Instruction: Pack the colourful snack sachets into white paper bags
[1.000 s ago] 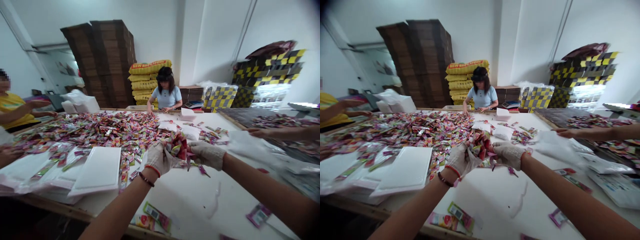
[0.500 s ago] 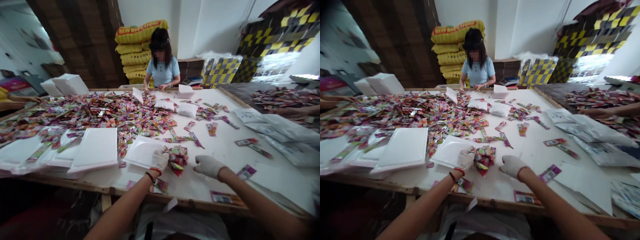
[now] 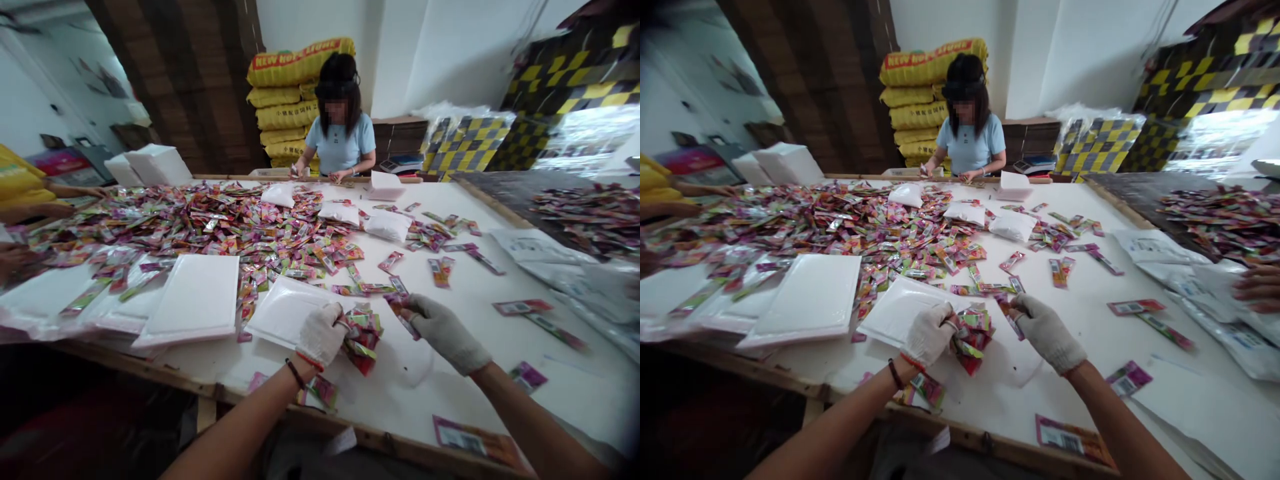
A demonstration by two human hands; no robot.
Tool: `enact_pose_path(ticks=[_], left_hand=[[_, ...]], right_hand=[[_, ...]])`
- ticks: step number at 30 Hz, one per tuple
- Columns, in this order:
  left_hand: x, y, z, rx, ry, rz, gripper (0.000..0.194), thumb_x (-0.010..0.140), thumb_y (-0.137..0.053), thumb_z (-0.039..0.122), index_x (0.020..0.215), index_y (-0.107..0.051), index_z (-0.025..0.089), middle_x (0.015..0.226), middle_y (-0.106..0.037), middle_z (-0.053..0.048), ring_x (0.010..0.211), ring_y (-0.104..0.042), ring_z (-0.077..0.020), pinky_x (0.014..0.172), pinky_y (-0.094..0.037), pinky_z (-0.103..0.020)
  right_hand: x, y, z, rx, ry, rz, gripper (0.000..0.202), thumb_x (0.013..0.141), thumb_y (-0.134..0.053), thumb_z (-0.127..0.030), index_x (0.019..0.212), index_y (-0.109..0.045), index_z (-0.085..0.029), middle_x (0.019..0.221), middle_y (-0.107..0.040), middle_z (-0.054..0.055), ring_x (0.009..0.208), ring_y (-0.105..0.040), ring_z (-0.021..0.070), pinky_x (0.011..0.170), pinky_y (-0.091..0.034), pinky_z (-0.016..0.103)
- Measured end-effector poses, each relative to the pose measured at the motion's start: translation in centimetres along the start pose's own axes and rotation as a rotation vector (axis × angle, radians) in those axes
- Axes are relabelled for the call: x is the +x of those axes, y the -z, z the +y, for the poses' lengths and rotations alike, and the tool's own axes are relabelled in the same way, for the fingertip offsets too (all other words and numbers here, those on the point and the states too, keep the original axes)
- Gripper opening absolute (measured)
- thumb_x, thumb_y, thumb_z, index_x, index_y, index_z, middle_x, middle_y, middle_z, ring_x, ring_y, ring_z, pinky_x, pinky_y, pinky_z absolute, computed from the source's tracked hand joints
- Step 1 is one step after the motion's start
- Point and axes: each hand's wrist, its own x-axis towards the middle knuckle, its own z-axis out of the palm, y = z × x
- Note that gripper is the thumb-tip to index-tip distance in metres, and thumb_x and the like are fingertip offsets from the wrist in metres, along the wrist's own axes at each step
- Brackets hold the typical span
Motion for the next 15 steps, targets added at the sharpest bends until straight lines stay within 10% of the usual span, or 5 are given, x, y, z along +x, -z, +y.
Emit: enact_pose_path(ticks=[8, 15], left_hand=[[0.0, -0.4, 0.1, -0.003, 0.006, 0.116, 0.012, 0.080, -0.048, 0.020, 0.068, -0.051, 0.020, 0.066, -0.055, 0.000, 0.064, -0.050, -0.0127, 0.059, -0.030, -0.025], [2.7, -4.2, 1.6, -0.234, 0.089, 0.067, 0.017, 0.079, -0.048, 0.025, 0.063, -0.049, 0.019, 0.060, -0.052, 0.002, 0.060, -0.047, -0.0116, 0.056, -0.031, -0.023]], right_hand=[[2.2, -4.4, -8.2, -0.205, 0.200, -0.218, 0.019, 0.071, -0.050, -0.020, 0.064, -0.067, -0.016, 0.061, -0.064, 0.006, 0.057, -0.050, 0.0138, 0.056, -0.036, 0.026], [0.7, -4.4, -3.8, 0.090, 0.180, -0.075, 0.015, 0.071, -0.047, -0.021, 0.073, -0.061, -0.018, 0.073, -0.065, 0.002, 0.066, -0.055, 0.0147, 0.061, -0.043, 0.025]])
